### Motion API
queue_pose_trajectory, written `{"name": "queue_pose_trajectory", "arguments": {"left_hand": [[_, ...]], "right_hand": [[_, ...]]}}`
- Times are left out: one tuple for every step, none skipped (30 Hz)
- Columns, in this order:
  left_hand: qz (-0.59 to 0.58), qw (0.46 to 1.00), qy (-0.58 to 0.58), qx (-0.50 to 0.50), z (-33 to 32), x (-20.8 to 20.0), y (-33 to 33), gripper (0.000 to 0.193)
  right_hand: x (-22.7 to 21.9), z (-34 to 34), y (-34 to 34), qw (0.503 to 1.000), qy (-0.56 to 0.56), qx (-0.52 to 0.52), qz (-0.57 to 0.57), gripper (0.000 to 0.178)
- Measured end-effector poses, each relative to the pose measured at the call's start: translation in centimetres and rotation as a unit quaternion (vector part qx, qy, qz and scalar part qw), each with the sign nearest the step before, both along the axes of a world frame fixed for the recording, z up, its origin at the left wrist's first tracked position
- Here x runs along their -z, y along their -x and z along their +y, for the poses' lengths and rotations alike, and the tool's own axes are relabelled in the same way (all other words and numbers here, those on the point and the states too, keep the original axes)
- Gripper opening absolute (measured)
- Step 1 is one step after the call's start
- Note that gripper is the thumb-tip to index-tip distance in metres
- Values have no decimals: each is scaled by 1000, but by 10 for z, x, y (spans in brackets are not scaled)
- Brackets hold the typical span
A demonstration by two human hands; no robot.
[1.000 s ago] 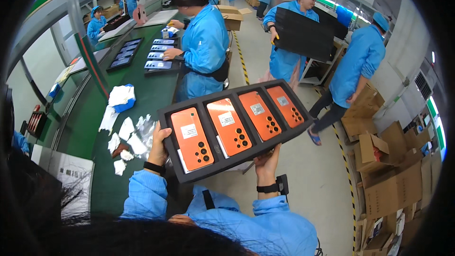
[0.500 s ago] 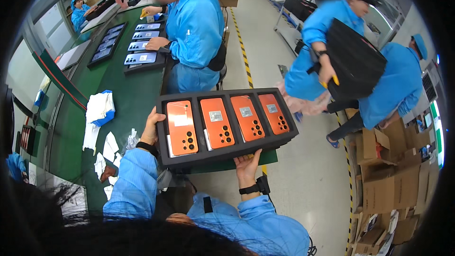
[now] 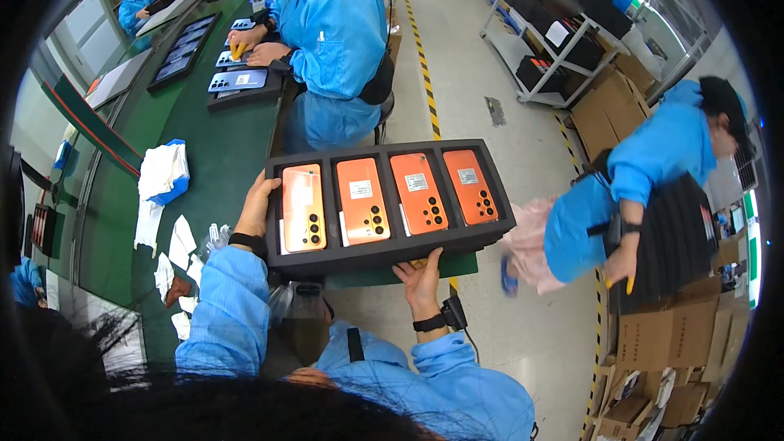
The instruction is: Inspecting, cleaning, and organizing smartphones in a factory production line tray.
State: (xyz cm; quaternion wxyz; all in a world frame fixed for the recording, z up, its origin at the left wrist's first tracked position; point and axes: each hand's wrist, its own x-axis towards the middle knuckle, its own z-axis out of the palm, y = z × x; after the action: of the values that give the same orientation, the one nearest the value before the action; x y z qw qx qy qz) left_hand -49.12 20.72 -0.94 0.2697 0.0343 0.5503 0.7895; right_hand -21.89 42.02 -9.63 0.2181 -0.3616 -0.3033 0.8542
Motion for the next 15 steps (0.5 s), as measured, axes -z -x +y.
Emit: {"name": "queue_pose_trajectory", "arguments": {"left_hand": [[1,1000,2,-5,-1,-4,-4,50],[21,999,17,-41,-2,-8,-11,53],[39,996,30,-70,6,-15,-17,55],[41,996,32,-79,1,-21,-21,55],[49,991,80,-92,-5,-28,-26,58],[55,984,128,-107,-13,-36,-34,62],[61,986,106,-112,-14,-49,-48,60],[46,985,98,-135,-13,-58,-62,53],[61,983,76,-155,-31,-75,-77,49],[72,982,52,-168,-44,-79,-90,45],[86,979,23,-185,-56,-89,-107,40],[98,979,-4,-178,-69,-94,-119,38],[118,976,-2,-183,-80,-100,-133,36],[139,972,1,-187,-91,-106,-148,35],[154,966,16,-206,-104,-111,-162,30]], "right_hand": [[-3,3,-3,997,-35,-52,-51,79],[-5,7,-7,987,-71,-106,-101,82],[-3,15,-15,987,-70,-104,-103,82],[1,20,-19,977,-99,-132,-138,85],[4,24,-22,963,-127,-161,-173,88],[5,25,-22,961,-128,-173,-171,88],[9,28,-26,965,-129,-164,-157,88],[14,31,-30,968,-130,-157,-144,88],[14,24,-26,973,-97,-166,-125,83],[23,16,-27,970,-94,-189,-122,83],[32,6,-29,962,-88,-235,-111,79],[40,-2,-33,952,-82,-276,-101,75],[40,-13,-37,933,-80,-328,-124,62],[41,-27,-39,929,-84,-339,-123,62],[39,-50,-36,909,-112,-380,-125,58]]}}
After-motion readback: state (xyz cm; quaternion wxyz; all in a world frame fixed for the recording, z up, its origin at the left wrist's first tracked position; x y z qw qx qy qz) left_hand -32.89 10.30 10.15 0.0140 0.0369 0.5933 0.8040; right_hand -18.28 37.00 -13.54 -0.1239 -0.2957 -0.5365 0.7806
